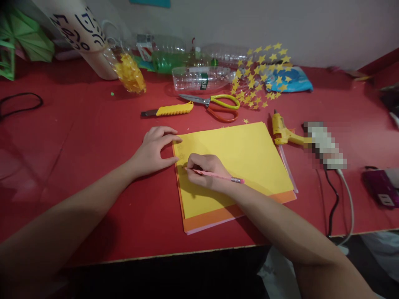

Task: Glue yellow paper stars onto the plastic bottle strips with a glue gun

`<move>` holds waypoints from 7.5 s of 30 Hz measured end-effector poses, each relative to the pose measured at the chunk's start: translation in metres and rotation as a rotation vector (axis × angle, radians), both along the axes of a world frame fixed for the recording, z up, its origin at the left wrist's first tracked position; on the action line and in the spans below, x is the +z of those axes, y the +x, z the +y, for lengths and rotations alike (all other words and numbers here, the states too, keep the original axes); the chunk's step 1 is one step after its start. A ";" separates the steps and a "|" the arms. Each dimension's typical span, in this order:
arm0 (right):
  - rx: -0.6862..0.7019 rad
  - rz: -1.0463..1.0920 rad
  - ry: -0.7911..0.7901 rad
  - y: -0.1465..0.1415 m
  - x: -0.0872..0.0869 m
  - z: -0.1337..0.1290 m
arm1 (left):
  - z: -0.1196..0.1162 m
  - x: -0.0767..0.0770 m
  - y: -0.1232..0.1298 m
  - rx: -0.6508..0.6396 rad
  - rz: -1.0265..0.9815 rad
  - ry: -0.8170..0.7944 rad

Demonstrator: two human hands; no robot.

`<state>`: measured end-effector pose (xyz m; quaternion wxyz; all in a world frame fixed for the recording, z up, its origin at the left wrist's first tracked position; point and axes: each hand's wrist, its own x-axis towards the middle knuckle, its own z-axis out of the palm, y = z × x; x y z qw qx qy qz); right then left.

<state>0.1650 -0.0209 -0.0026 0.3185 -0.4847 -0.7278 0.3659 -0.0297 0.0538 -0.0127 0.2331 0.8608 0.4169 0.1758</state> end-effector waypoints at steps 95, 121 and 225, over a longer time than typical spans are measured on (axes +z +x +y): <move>-0.039 0.052 -0.168 0.002 -0.001 -0.001 | 0.000 -0.001 -0.001 -0.004 -0.002 -0.001; -0.092 0.054 -0.117 -0.001 0.000 -0.001 | 0.000 -0.001 -0.001 -0.004 -0.005 0.000; -0.082 0.093 -0.074 0.001 -0.002 -0.003 | 0.000 0.000 0.000 -0.005 0.007 -0.004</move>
